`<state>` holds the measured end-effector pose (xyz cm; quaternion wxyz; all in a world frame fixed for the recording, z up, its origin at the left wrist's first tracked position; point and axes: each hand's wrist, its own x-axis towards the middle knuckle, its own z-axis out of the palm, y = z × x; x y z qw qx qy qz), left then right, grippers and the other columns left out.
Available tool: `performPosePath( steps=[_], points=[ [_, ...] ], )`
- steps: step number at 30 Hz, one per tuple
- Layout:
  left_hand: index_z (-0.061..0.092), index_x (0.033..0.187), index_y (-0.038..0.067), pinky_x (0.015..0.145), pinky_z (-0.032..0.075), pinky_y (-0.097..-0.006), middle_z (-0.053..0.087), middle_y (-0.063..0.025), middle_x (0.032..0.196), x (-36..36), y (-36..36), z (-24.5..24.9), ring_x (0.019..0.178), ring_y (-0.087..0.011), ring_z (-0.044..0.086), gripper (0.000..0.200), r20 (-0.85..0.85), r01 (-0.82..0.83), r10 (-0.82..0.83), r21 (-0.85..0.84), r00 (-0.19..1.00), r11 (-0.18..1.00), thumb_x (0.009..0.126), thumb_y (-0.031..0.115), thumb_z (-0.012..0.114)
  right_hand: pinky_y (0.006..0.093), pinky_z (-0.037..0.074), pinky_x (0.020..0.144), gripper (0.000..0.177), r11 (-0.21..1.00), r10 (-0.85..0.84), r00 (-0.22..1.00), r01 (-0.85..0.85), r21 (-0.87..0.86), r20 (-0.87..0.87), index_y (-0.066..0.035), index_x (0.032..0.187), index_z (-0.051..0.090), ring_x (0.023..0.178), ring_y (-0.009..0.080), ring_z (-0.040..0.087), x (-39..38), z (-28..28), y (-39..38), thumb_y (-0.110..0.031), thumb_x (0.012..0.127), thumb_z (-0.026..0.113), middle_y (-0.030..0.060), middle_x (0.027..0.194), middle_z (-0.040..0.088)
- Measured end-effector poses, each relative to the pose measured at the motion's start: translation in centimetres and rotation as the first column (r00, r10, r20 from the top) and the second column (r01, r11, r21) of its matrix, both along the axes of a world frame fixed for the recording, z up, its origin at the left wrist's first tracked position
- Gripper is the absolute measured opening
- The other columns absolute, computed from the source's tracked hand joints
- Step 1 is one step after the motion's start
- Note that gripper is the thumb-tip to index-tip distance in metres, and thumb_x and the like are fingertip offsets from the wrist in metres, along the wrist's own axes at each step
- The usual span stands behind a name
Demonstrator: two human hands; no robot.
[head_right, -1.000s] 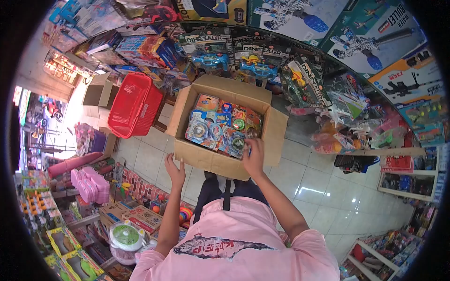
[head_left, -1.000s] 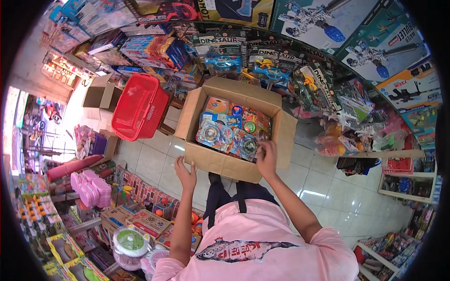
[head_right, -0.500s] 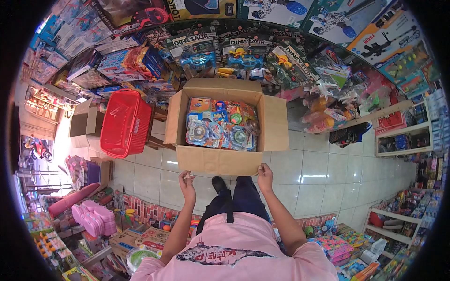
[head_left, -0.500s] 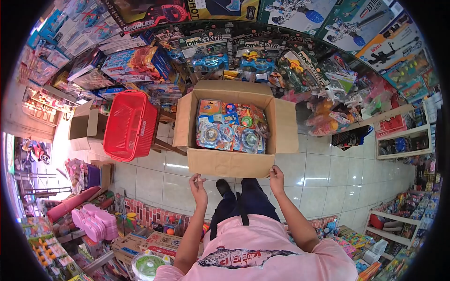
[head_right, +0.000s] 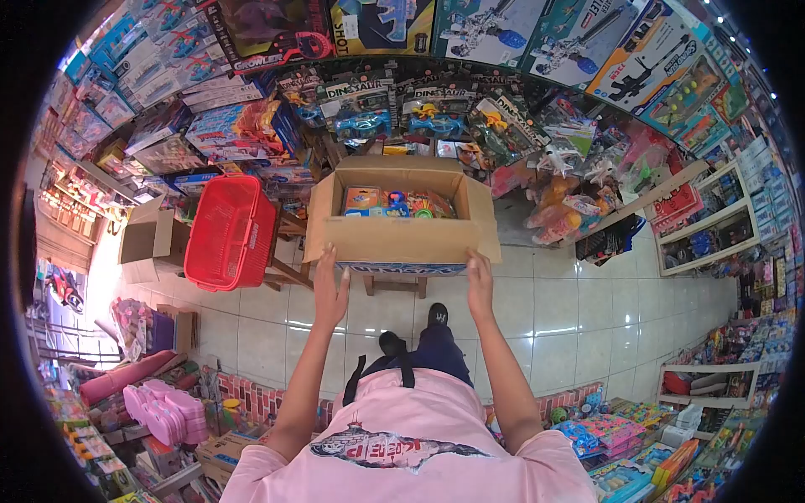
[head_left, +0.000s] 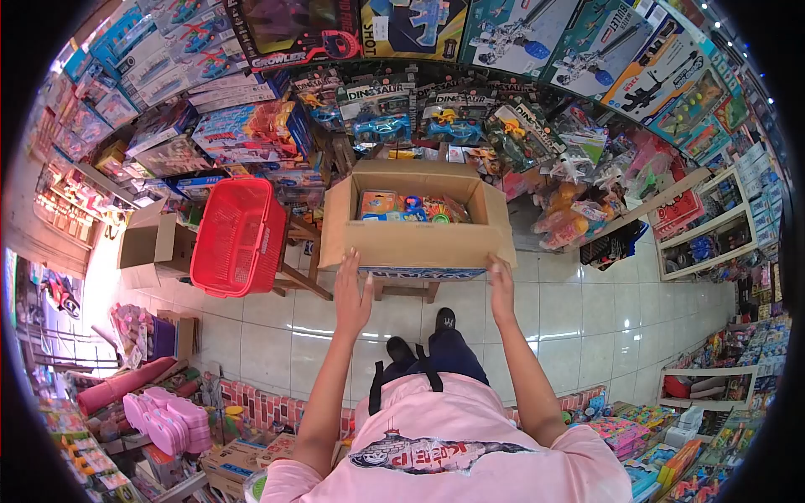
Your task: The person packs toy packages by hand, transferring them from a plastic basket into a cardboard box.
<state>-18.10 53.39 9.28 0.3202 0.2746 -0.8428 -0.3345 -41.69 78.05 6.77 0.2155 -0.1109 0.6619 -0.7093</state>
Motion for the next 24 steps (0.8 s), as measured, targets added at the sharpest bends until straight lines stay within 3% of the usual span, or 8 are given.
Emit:
performPosePath(
  steps=[2,5,12,15,17,18,20,24],
  points=[
    [0.036,0.147,0.008,0.115,0.022,-0.0529,0.034,-0.0098,0.154,-0.7,-1.5,-1.4,0.145,-0.0324,0.024,0.053,0.312,0.056,-0.006,-0.153,0.950,0.987,0.099,0.027,0.048,0.0439,0.039,0.102,0.042,0.890,0.273,0.657,0.106,0.444,-0.703,-0.008,0.132,0.055,0.130,0.0292,0.044,-0.3,-0.3,-1.4,-0.027,0.095,0.056,0.0131,0.141,0.047],
    [0.038,0.146,0.012,0.114,0.023,-0.0532,0.035,-0.0057,0.154,-1.2,-2.4,-3.8,0.146,-0.0315,0.023,0.052,0.466,0.094,0.026,-0.231,0.884,0.968,0.098,0.028,0.049,0.0488,0.028,0.111,0.048,0.713,0.512,0.568,0.137,0.687,-0.645,-0.011,0.136,0.053,0.135,0.0333,0.038,0.6,-1.4,-2.3,-0.023,0.090,0.059,0.0130,0.147,0.042],
    [0.042,0.144,0.010,0.114,0.023,-0.0523,0.036,-0.0078,0.153,-1.4,-2.3,-4.7,0.145,-0.0302,0.025,0.053,0.441,0.065,0.060,-0.263,0.896,0.962,0.097,0.034,0.051,0.0514,0.028,0.110,0.045,0.691,0.493,0.571,0.200,0.694,-0.656,-0.014,0.135,0.054,0.135,0.0321,0.038,1.0,-2.7,-3.1,-0.021,0.090,0.058,0.0087,0.148,0.042],
    [0.045,0.141,0.010,0.115,0.023,-0.0515,0.036,-0.0071,0.153,-1.6,-1.9,-4.1,0.144,-0.0329,0.025,0.051,0.371,0.032,0.064,-0.246,0.926,0.969,0.095,0.029,0.053,0.0513,0.029,0.108,0.059,0.731,0.448,0.622,0.158,0.664,-0.642,-0.008,0.141,0.045,0.128,0.0363,0.041,0.1,-3.7,-2.7,-0.026,0.088,0.062,0.0152,0.145,0.042],
    [0.051,0.135,0.006,0.110,0.028,-0.0500,0.042,-0.0101,0.147,-1.1,-1.4,-3.8,0.138,-0.0344,0.033,0.047,0.286,-0.015,0.095,-0.269,0.954,0.963,0.094,0.029,0.055,0.0471,0.034,0.104,0.072,0.721,0.037,0.733,0.451,0.526,-0.679,0.000,0.144,0.034,0.124,0.0364,0.045,-0.1,-5.9,-2.2,-0.031,0.087,0.065,0.0205,0.141,0.042],
    [0.051,0.135,0.006,0.110,0.028,-0.0500,0.042,-0.0101,0.147,-0.8,-1.1,-3.2,0.138,-0.0344,0.033,0.047,0.284,-0.018,0.098,-0.272,0.954,0.962,0.094,0.029,0.055,0.0471,0.034,0.104,0.072,0.723,0.037,0.731,0.451,0.523,-0.681,0.000,0.144,0.034,0.124,0.0364,0.045,-0.9,-7.3,-2.1,-0.031,0.087,0.065,0.0205,0.141,0.042],
    [0.057,0.125,0.003,0.105,0.031,-0.0495,0.048,-0.0169,0.135,0.1,-0.3,-2.3,0.128,-0.0352,0.041,0.038,0.246,-0.136,0.194,-0.237,0.950,0.962,0.096,0.027,0.054,0.0404,0.040,0.094,0.075,0.815,-0.420,0.907,0.365,0.450,0.026,0.001,0.143,0.031,0.120,0.0296,0.047,-2.1,-9.5,-1.5,-0.032,0.086,0.069,0.0166,0.136,0.045],
    [0.059,0.119,0.001,0.101,0.035,-0.0441,0.054,-0.0192,0.122,1.1,-1.5,-5.5,0.120,-0.0342,0.045,0.035,0.286,-0.322,0.312,-0.011,0.906,0.947,0.096,0.026,0.055,0.0359,0.042,0.090,0.069,0.964,-0.264,0.887,0.246,0.097,0.378,-0.003,0.142,0.033,0.118,0.0234,0.047,-1.4,-2.6,-0.3,-0.031,0.089,0.066,0.0139,0.137,0.044]
  ],
)
